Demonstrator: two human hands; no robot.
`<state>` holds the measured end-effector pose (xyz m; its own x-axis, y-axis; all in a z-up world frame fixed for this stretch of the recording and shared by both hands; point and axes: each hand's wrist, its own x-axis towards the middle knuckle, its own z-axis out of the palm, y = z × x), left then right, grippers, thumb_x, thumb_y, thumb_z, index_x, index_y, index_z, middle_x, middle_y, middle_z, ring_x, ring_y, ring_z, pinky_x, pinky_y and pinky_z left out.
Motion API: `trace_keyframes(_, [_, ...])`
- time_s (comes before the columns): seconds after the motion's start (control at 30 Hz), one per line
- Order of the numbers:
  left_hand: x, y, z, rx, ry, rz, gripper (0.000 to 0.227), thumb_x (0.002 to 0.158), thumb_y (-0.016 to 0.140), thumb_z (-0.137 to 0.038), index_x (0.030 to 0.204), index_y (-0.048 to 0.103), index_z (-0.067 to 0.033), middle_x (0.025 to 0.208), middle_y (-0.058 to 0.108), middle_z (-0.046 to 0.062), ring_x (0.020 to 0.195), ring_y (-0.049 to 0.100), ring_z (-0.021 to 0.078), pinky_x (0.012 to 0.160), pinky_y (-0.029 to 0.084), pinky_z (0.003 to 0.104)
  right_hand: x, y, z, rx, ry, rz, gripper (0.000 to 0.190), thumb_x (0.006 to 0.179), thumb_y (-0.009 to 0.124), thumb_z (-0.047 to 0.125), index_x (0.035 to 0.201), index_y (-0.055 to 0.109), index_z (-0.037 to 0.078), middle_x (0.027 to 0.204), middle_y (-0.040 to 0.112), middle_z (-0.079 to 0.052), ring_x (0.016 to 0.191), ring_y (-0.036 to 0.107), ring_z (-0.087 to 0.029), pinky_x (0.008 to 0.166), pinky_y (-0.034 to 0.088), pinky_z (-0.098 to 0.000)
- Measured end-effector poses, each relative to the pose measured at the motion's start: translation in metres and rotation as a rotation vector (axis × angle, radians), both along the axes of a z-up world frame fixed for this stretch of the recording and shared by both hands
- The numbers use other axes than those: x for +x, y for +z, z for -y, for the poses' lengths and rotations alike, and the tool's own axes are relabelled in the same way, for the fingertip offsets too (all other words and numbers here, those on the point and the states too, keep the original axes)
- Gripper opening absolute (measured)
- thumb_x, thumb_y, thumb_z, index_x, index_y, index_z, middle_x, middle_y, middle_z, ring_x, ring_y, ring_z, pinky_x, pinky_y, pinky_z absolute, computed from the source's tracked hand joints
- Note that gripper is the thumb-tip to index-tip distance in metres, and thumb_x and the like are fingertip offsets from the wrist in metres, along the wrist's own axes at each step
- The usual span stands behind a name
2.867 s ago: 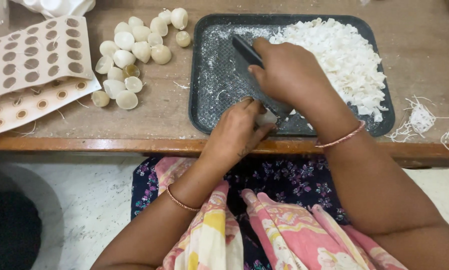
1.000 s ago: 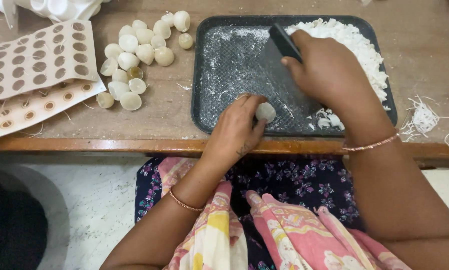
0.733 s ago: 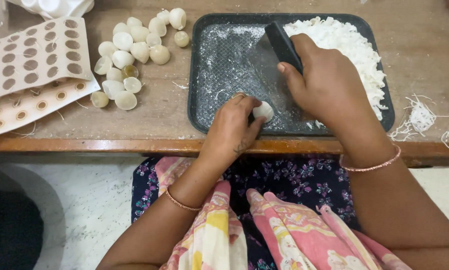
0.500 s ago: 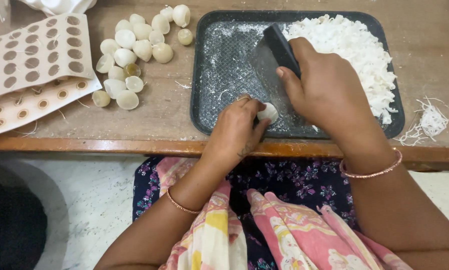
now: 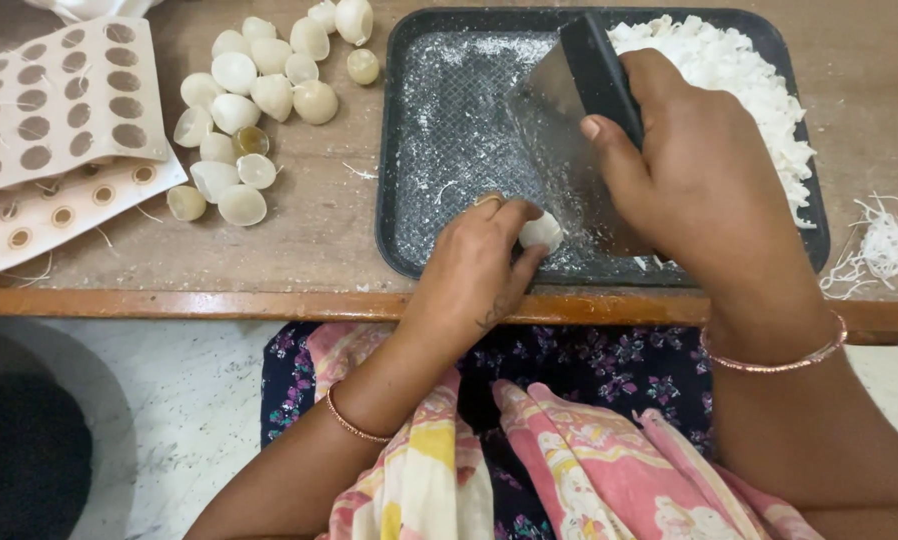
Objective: Grating white solid wax material into flakes using a hand-held scraper on a tray.
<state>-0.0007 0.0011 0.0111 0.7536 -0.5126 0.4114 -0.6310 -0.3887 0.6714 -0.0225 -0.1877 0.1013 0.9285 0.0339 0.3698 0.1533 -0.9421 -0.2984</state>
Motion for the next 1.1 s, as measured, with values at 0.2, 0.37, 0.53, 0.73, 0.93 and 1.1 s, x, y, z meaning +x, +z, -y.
trace_keyframes(0.2, [0.001,-0.004,-0.001,-0.013,-0.011,0.000,0.021,0.088,0.075,-0.015,0.104,0.068,-0.0013,0.094,0.066,0.018,0.090,0.067,0.0391,0.083,0.053,0.047,0.000,0.002,-0.004,0.021,-0.031,-0.015,0.027,0.105,0.067,0.021,0.116,0.060,-0.003,0.067,0.062,-0.020,0.063,0.065,-0.040,0.057,0.048,-0.0475])
trace_keyframes(0.37, [0.001,-0.003,0.001,0.015,-0.008,-0.006,0.020,0.088,0.075,-0.014,0.102,0.069,-0.0005,0.092,0.066,0.019,0.088,0.067,0.0395,0.082,0.054,0.047,0.012,-0.006,0.002,-0.002,-0.012,-0.002,0.026,0.104,0.067,0.019,0.113,0.059,-0.004,0.069,0.063,-0.021,0.065,0.065,-0.042,0.059,0.049,-0.0487])
trace_keyframes(0.53, [0.001,-0.003,0.002,0.025,-0.003,-0.004,0.021,0.088,0.075,-0.014,0.103,0.070,-0.0001,0.093,0.067,0.019,0.088,0.068,0.0389,0.082,0.054,0.047,0.018,-0.003,-0.013,-0.037,-0.051,-0.070,0.026,0.101,0.067,0.017,0.112,0.057,-0.004,0.065,0.064,-0.021,0.061,0.067,-0.042,0.058,0.051,-0.0496])
trace_keyframes(0.73, [0.001,-0.003,0.002,0.029,0.012,0.001,0.022,0.087,0.075,-0.013,0.103,0.071,0.0010,0.096,0.067,0.021,0.086,0.068,0.0408,0.080,0.055,0.047,0.029,-0.008,-0.026,-0.143,0.016,-0.007,0.027,0.098,0.070,0.018,0.105,0.057,-0.005,0.065,0.065,-0.022,0.059,0.067,-0.041,0.053,0.052,-0.0472])
trace_keyframes(0.93, [0.002,-0.005,0.002,0.035,0.007,0.035,0.022,0.089,0.074,-0.014,0.104,0.070,0.0019,0.097,0.068,0.021,0.088,0.068,0.0415,0.082,0.055,0.048,0.045,-0.011,-0.036,-0.162,0.003,-0.081,0.027,0.098,0.069,0.018,0.105,0.060,-0.007,0.065,0.067,-0.022,0.057,0.069,-0.038,0.051,0.054,-0.0444])
trace_keyframes(1.1, [0.001,-0.007,0.003,0.031,0.016,0.023,0.023,0.088,0.075,-0.014,0.104,0.070,0.0022,0.097,0.068,0.022,0.088,0.068,0.0412,0.082,0.055,0.047,0.052,-0.016,-0.044,-0.162,0.019,-0.067,0.029,0.095,0.069,0.017,0.108,0.062,-0.007,0.072,0.070,-0.022,0.066,0.071,-0.039,0.058,0.056,-0.0467])
